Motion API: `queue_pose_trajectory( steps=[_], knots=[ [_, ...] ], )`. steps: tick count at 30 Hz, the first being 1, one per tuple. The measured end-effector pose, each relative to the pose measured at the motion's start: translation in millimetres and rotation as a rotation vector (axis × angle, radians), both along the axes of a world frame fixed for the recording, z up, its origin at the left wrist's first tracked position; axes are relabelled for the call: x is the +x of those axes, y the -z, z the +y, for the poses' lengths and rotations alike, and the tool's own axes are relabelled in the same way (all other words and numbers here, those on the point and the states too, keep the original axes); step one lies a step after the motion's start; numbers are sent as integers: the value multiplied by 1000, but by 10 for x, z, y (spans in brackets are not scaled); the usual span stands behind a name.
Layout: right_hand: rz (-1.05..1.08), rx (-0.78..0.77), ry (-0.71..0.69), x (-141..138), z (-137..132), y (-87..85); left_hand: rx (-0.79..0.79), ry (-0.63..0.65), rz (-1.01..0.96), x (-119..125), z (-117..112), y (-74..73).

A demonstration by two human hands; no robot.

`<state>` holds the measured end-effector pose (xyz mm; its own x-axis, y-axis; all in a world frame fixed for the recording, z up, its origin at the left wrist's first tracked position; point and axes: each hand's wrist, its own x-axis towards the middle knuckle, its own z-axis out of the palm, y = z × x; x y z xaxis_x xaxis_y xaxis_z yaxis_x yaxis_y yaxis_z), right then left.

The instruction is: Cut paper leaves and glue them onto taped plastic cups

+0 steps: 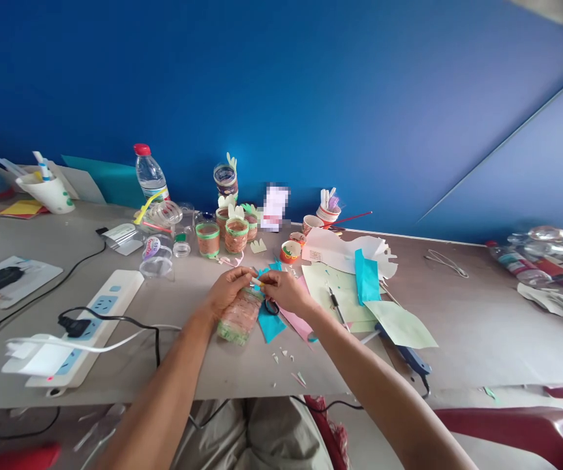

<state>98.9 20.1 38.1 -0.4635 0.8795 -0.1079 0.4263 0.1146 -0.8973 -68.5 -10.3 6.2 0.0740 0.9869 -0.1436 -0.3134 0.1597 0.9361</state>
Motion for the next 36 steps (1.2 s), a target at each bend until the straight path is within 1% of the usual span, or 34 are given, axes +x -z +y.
queue_pose_trajectory(
  steps=[6,8,12,15,18,21,25,26,28,31,36],
  knots=[
    [-121,207,-29,22,6,-94,-38,-9,-101,7,-42,-69],
    [-148,253,-37,23,-2,-136,-45,-4,-112,4,-47,-75],
    [-206,298,-28,5,-4,-200,-60,0,-94,-6,-42,-69],
    [-221,329,-16,-12,13,-230,-64,6,-121,-8,-33,-57],
    [-222,356,-22,-19,31,-268,-8,5,-122,-15,-24,-34],
    [-223,368,-32,-11,45,-318,88,-6,-63,-35,-19,-13],
    [-227,394,-28,-1,54,-357,113,37,115,-64,-24,-33],
    [-230,401,-31,-2,56,-358,125,18,168,-69,-26,-47],
    [-236,411,-40,-8,58,-353,167,-59,246,-73,-30,-77],
    [-236,438,-49,-27,55,-352,209,-152,287,-74,-31,-113],
    [-251,514,-106,-83,22,-390,193,-189,299,-69,-32,-143]
  ],
)
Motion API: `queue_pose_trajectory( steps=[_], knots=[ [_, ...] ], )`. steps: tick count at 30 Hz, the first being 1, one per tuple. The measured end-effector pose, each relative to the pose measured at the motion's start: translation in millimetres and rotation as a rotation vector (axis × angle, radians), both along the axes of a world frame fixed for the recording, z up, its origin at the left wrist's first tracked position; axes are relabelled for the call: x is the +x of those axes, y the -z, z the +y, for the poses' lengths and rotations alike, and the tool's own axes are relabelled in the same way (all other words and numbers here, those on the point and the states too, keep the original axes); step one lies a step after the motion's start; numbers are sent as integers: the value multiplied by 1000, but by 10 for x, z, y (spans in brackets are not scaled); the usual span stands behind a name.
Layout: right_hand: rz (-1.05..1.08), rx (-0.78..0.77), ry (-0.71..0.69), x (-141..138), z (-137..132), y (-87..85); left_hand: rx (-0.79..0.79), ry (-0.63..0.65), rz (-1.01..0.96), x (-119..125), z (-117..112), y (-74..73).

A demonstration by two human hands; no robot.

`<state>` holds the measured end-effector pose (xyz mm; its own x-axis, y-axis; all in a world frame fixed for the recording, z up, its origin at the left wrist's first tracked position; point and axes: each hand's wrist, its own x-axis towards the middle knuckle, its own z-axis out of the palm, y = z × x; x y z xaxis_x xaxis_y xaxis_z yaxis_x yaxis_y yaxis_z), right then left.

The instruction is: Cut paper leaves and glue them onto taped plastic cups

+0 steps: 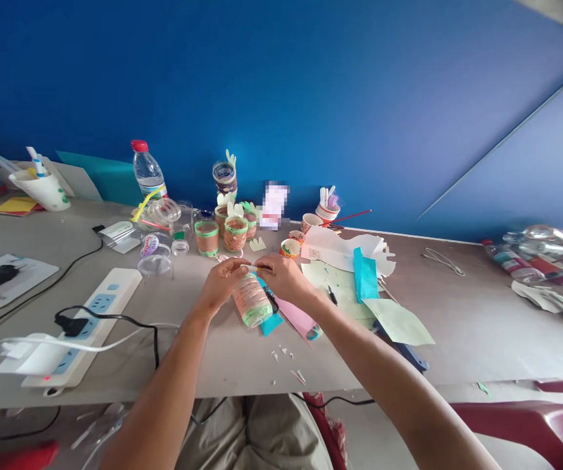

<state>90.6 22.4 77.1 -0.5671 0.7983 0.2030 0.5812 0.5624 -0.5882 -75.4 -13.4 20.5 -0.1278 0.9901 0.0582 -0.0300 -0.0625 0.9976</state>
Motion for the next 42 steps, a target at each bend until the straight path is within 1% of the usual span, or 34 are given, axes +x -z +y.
queue_pose_trajectory(
  steps=[4,7,10,13,17,18,19,20,21,22,23,24,26,29,31,33,36,38,40,42],
  knots=[
    [-112,61,-40,-50,-36,-25,39,-95,46,-7,12,6],
    [-225,76,-19,-74,-55,-49,95,-158,131,-29,21,28],
    [-294,127,16,-94,-74,-89,134,-170,187,-45,17,40],
    [-340,177,22,-119,-102,-123,161,-190,233,-31,7,34],
    [-392,221,21,-122,-125,-103,226,-196,369,-24,12,35],
    [-398,234,19,-104,-121,-85,228,-227,386,-46,16,41],
    [-402,242,22,-74,-112,-65,219,-296,376,-82,21,48],
    [-402,242,34,-33,-98,-42,203,-389,349,-133,26,56],
    [-393,234,52,16,-80,-21,179,-510,303,-193,30,65],
    [-368,213,72,71,-61,-1,166,-617,256,-258,34,73],
    [-321,185,91,127,-40,16,161,-660,244,-321,39,81],
    [-248,149,100,179,-21,30,154,-672,234,-377,45,89],
    [-65,69,122,253,11,50,133,-622,201,-447,64,110],
    [163,-58,138,271,33,81,101,-508,187,-461,99,149],
    [268,-172,109,235,30,110,69,-470,246,-445,115,175],
    [372,-316,95,184,11,142,28,-449,358,-435,120,194],
    [555,-445,149,125,-33,162,-6,-416,497,-429,117,205],
    [700,-501,176,115,-51,145,-15,-421,532,-422,115,199],
    [855,-598,157,130,-44,111,-17,-411,535,-408,109,177],
    [1014,-703,134,161,-8,82,-6,-318,482,-386,90,135]
  ],
)
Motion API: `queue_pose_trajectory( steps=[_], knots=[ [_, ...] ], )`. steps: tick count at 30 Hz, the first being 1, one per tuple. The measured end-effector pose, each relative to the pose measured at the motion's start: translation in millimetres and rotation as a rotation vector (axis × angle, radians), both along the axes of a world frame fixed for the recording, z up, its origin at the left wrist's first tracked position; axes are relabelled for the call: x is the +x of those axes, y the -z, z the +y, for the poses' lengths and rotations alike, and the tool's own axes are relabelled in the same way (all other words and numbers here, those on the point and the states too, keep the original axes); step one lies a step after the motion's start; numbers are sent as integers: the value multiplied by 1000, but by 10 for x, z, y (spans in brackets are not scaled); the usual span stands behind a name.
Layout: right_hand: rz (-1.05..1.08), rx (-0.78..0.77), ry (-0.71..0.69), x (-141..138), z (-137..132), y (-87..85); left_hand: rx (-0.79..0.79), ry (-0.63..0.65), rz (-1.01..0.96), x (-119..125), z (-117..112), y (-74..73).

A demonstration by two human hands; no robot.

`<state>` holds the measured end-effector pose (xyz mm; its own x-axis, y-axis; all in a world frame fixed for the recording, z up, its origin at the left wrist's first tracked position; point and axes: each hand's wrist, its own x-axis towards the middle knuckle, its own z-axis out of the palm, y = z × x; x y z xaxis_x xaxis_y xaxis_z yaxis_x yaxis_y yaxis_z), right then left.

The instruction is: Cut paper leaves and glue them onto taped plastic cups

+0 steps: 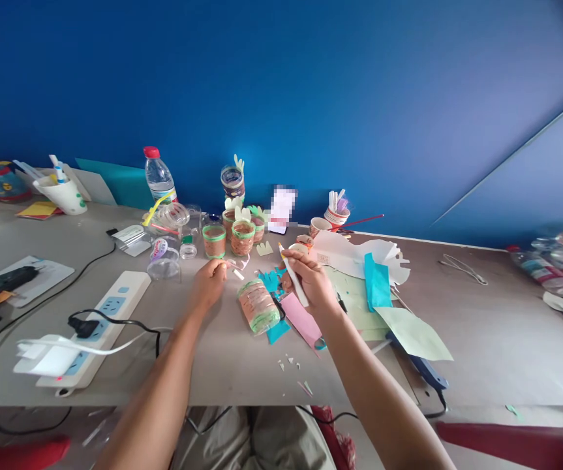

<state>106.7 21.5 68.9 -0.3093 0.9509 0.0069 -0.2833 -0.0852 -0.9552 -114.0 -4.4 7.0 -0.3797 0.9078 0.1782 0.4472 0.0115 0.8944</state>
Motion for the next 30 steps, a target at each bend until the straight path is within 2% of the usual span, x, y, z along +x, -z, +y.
queue_pose_trajectory(
  steps=[4,7,14,20,27,30],
  knots=[
    [265,-124,19,63,102,33,-35,270,-57,48,-73,-110],
    [333,-130,61,84,142,133,-72,345,-16,67,-119,-154],
    [410,-64,14,66,63,263,-122,384,12,97,-126,-126],
    [331,-61,-1,-26,-16,306,-167,413,46,163,-134,-148],
    [270,-57,-16,-17,-79,309,-129,391,-24,179,-100,-86],
    [254,-17,-69,12,-95,299,-92,371,-76,175,-81,-34]
  ],
)
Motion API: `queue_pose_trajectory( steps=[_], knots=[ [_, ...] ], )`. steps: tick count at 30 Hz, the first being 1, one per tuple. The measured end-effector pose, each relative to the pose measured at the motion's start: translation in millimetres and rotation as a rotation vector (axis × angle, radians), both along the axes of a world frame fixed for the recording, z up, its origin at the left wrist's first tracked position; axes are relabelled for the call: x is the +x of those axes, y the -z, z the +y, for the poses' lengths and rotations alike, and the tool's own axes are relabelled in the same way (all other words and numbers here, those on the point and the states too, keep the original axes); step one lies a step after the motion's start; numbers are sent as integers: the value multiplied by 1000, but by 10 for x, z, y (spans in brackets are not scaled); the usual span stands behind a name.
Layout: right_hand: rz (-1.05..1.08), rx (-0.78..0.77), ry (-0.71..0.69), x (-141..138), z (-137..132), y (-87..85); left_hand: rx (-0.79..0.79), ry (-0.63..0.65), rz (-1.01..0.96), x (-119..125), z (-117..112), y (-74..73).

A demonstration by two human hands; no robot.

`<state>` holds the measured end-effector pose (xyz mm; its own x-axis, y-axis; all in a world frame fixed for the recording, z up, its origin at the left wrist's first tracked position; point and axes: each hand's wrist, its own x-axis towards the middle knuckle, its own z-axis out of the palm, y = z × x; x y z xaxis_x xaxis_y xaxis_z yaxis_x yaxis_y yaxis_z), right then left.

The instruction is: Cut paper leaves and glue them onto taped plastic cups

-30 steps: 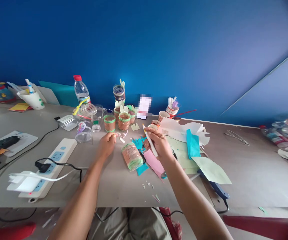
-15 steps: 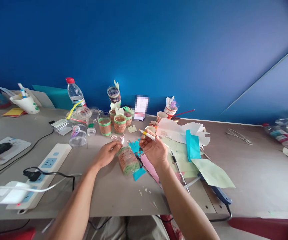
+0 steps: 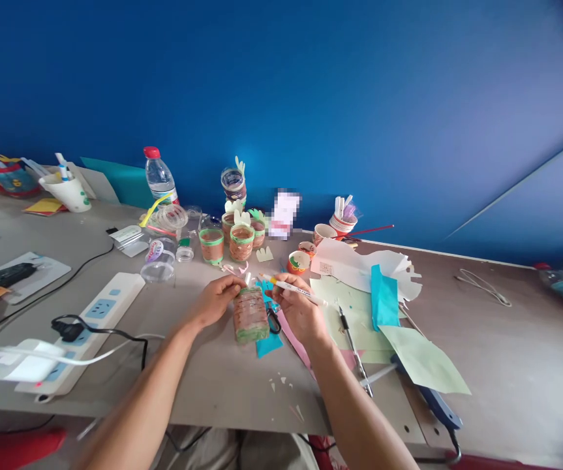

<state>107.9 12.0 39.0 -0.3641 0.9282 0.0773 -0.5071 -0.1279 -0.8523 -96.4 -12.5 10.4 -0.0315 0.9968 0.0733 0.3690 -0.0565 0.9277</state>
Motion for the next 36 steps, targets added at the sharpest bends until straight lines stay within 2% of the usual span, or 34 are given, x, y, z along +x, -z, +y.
queue_pose_trajectory(
  steps=[5,9,14,21,27,36],
  knots=[
    [-190,61,15,6,-59,53,71,-8,-54,12,9,49],
    [-376,168,29,-10,-124,87,109,-17,-74,20,10,72],
    [-426,219,50,-22,-145,75,126,-26,-66,23,8,65],
    [-530,331,103,-27,-163,57,118,-3,-67,48,-32,-19],
    [-501,332,82,-29,-160,92,116,16,-69,52,-44,-56],
    [-388,176,113,-22,-142,58,113,-4,-100,64,-54,-114]
  ],
)
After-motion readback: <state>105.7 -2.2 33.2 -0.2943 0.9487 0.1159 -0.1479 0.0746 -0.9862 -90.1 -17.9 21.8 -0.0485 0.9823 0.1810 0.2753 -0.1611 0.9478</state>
